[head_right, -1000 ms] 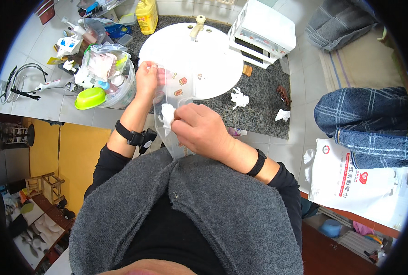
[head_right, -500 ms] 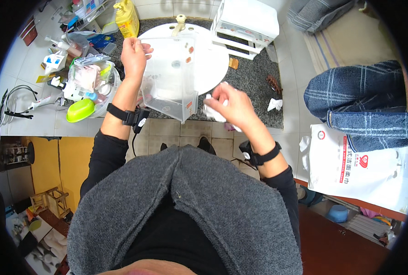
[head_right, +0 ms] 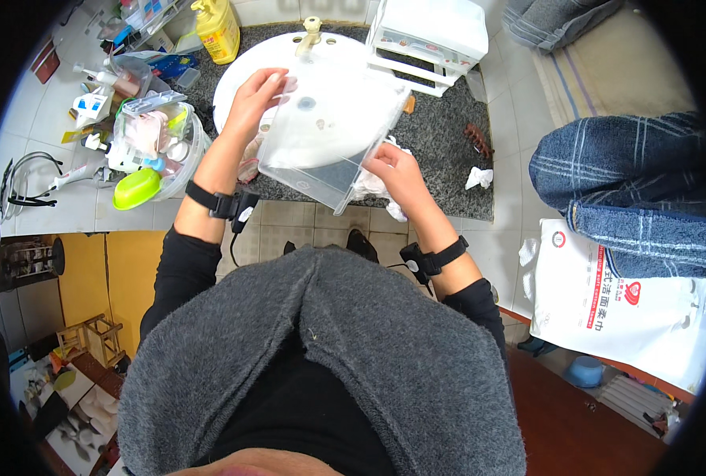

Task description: The person wipes a clear plastic container with a tissue, places it into a white multi-drawer unit, then retrieves a blue basket of supplies. They open and close drawers, move small boxes and packets between the basket and drawers, and discard used tissues into a bin.

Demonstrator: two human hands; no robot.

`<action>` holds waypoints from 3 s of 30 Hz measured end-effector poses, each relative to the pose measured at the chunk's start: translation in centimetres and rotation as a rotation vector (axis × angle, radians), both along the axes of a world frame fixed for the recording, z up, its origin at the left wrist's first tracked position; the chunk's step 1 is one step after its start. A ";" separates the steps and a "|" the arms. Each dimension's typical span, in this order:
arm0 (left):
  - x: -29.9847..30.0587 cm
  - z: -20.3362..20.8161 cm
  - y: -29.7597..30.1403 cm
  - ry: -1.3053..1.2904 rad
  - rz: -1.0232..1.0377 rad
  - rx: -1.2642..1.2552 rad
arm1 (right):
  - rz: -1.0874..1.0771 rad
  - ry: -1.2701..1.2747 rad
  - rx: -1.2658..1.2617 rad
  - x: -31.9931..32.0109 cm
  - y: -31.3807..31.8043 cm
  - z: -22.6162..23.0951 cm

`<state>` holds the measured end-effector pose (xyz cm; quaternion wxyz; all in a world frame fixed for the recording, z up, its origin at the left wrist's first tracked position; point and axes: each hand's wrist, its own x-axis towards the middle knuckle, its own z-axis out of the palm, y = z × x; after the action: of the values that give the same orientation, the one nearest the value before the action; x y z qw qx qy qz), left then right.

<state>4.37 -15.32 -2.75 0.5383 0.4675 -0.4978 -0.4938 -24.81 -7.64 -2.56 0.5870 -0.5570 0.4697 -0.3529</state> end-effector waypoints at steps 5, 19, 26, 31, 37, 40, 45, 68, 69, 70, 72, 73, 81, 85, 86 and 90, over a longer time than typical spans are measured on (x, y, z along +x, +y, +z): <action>1.8 -2.1 3.1 0.210 -0.210 0.312 | -0.080 -0.185 0.049 -1.6 0.1 -0.9; -0.3 -2.0 6.1 0.460 0.165 0.171 | -0.200 0.218 -0.164 -1.1 -1.5 3.8; -4.8 -1.7 7.6 0.400 0.254 0.222 | 0.062 0.516 -0.629 9.5 -1.8 2.0; -4.8 -2.9 9.0 0.170 0.237 0.143 | 0.215 0.382 -0.617 10.8 -0.8 -0.9; -4.3 -3.5 9.6 0.011 0.217 0.002 | 0.470 0.250 -0.512 10.4 -2.1 -1.0; -4.4 -3.2 9.9 -0.064 0.214 -0.078 | 0.484 0.381 -0.533 10.5 -1.8 -0.5; -4.4 -1.8 10.8 -0.057 0.157 0.005 | 0.418 0.670 -0.783 9.9 -0.3 1.1; -4.3 5.2 12.0 -0.640 0.433 -0.819 | 0.005 -0.057 -0.911 12.1 2.6 8.0; -4.1 5.0 12.0 -0.627 0.451 -0.834 | 0.067 -0.066 -0.906 12.3 2.8 8.3; -3.9 4.9 12.1 -0.635 0.425 -0.801 | 0.137 -0.061 -0.919 12.3 2.8 8.5; -3.5 4.6 12.4 -0.634 0.395 -0.747 | 0.314 -0.016 -0.930 11.5 2.3 8.6; -3.3 4.5 12.4 -0.672 0.378 -0.766 | 0.372 0.011 -0.965 11.0 1.9 8.5; -1.5 5.7 13.4 -0.540 0.154 -0.783 | 0.110 0.222 -0.637 6.3 -1.3 8.3; -2.1 6.1 13.6 -0.489 0.015 -0.698 | 0.354 0.090 -0.724 7.1 -1.1 8.4; -2.3 6.1 13.6 -0.394 -0.003 -0.677 | 0.338 0.109 -0.629 7.3 -0.9 8.4; -2.3 6.0 13.9 -0.243 -0.074 -0.583 | 0.424 0.112 -0.474 7.3 -0.4 8.3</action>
<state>2.08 -1.38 3.28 0.5678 0.3307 -0.6958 -0.2900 -17.51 -8.06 5.71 0.4744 -0.7824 0.2795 -0.2911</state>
